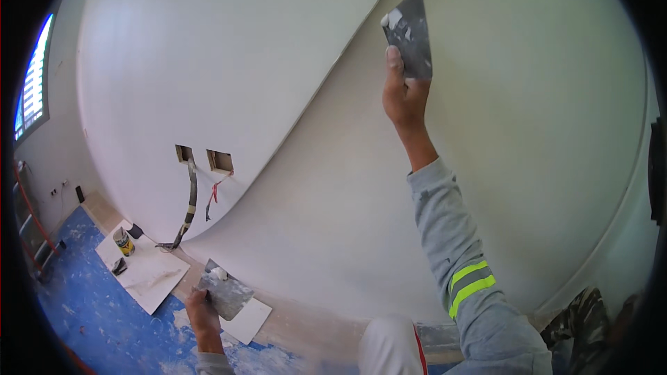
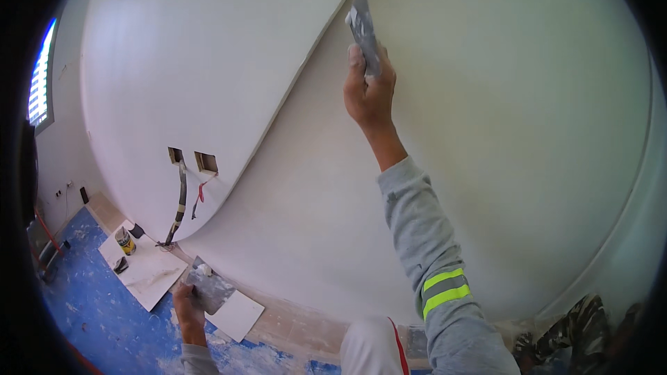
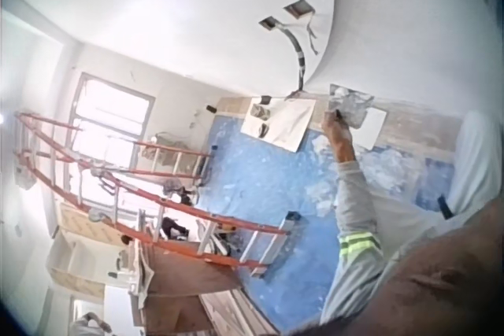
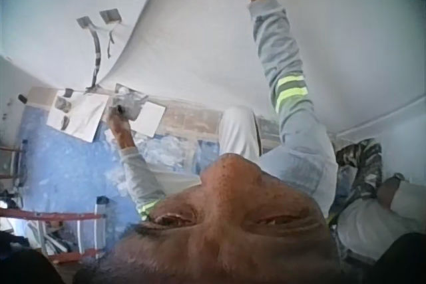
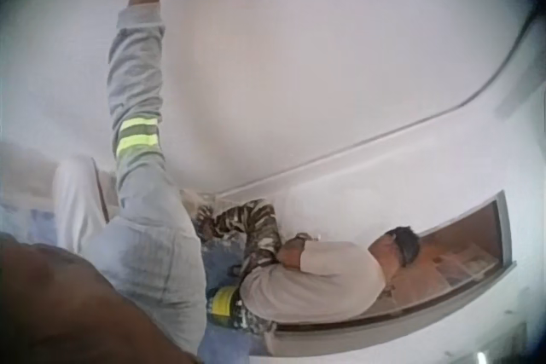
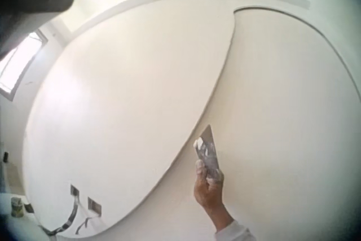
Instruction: The person scoops plaster from a hawk and applies it to a wall using a trowel, smoothing the surface along a curved edge. The person repeatedly transfers plaster between tools and spreads it evenly on the wall.
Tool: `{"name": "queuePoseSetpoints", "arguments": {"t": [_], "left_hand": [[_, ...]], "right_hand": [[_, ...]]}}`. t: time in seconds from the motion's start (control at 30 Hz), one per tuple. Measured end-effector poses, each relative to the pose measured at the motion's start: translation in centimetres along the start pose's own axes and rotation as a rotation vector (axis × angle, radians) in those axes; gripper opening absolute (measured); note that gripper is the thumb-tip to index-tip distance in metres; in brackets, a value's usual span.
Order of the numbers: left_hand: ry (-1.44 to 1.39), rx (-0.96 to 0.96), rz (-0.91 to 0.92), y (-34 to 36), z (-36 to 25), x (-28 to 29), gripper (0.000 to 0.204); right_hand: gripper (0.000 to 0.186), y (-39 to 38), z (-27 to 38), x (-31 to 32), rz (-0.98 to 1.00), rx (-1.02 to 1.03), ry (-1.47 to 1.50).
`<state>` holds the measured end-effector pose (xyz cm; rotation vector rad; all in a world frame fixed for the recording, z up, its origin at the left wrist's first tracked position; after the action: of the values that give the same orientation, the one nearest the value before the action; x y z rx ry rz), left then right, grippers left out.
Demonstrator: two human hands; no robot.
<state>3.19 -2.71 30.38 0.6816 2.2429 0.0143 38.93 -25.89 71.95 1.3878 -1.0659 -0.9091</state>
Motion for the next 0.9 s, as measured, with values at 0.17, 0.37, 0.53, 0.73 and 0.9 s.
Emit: {"name": "queuePoseSetpoints", "arguments": {"t": [0.17,0.37,0.53,0.73,0.9], "left_hand": [[0.017,-0.01,-0.023,-0.8,-1.3,-1.6,0.037],[0.044,0.02,0.003,-0.2,-0.8,-1.0,0.039],[0.064,0.021,-0.05,0.0,-0.3,-0.2,0.043],[0.098,0.036,0.012,0.0,-0.5,0.2,0.048],[0.083,0.032,-0.005,-0.1,-0.6,0.0,0.047]], "right_hand": [[0.035,1.5,-0.4,0.4,0.026,-0.034,0.001],[0.033,2.7,-1.1,0.1,0.016,0.063,-0.022],[0.028,3.4,-1.5,0.1,0.018,0.025,-0.003],[0.027,3.9,-0.8,-0.2,0.001,-0.003,0.054],[0.029,4.2,-1.0,-0.5,-0.006,0.025,0.017]]}}
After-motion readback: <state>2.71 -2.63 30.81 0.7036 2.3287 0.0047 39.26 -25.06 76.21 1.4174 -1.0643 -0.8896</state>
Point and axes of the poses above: each hand's wrist, its own y-axis towards the middle knuckle, its own x-axis out of the back of the hand, z = x × y, the point moved 3 cm from there along y, towards the middle knuckle, and after that the axes turned 9 degrees about z, right-handed, at the moved point
